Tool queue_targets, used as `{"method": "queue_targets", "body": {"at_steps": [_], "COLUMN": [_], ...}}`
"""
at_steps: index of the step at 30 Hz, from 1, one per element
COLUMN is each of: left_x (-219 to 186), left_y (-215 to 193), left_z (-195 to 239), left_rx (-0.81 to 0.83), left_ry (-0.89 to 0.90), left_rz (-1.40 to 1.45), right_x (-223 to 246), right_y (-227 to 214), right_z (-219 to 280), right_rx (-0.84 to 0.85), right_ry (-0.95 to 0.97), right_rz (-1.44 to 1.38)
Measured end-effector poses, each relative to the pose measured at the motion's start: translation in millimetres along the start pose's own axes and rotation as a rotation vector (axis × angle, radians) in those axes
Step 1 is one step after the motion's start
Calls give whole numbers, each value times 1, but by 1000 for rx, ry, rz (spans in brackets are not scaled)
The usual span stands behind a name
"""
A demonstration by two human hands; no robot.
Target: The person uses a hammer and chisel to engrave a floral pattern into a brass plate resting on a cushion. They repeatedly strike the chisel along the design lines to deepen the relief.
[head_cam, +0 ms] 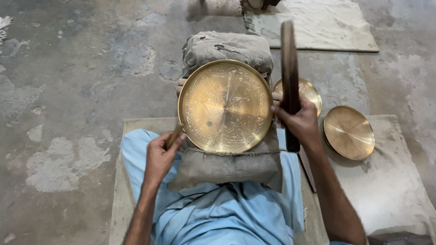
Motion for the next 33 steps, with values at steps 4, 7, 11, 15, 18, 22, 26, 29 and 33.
{"method": "queue_targets", "body": {"at_steps": [4,7,11,15,18,22,26,29,33], "left_x": [-2,-1,-13,-15,-12,-4,-19,-39,-53], "left_y": [-23,-29,-32,-29,-25,-23,-18,-6,14], "left_z": [-11,-6,1,5,3,-3,-8,-8,-15], "left_rx": [-170,-222,-247,-166,-130,-167,-224,-186,-156], "left_ry": [17,-9,94,137,83,-62,18,142,152], "left_rz": [8,16,1,121,249,256,296,374,372], "right_x": [-7,-21,-12,2,10,13,-2,2,22], "right_y": [7,10,9,4,2,3,-2,-8,-17], "right_z": [28,37,16,-19,-29,-16,3,11,18], "right_rx": [69,83,73,10,-27,-2,38,67,128], "right_ry": [12,84,-3,-75,-127,-180,-23,-21,-61], "right_rz": [33,101,4,-20,61,216,-7,12,45]}}
Point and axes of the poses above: each hand's wrist, its own z-axis away from the middle knuckle, its own y-axis out of the palm, x = y × z, the point moved 8 cm from there along -z, towards the middle knuckle, and after that the axes turned 4 degrees about -x, right-handed, at the moved point
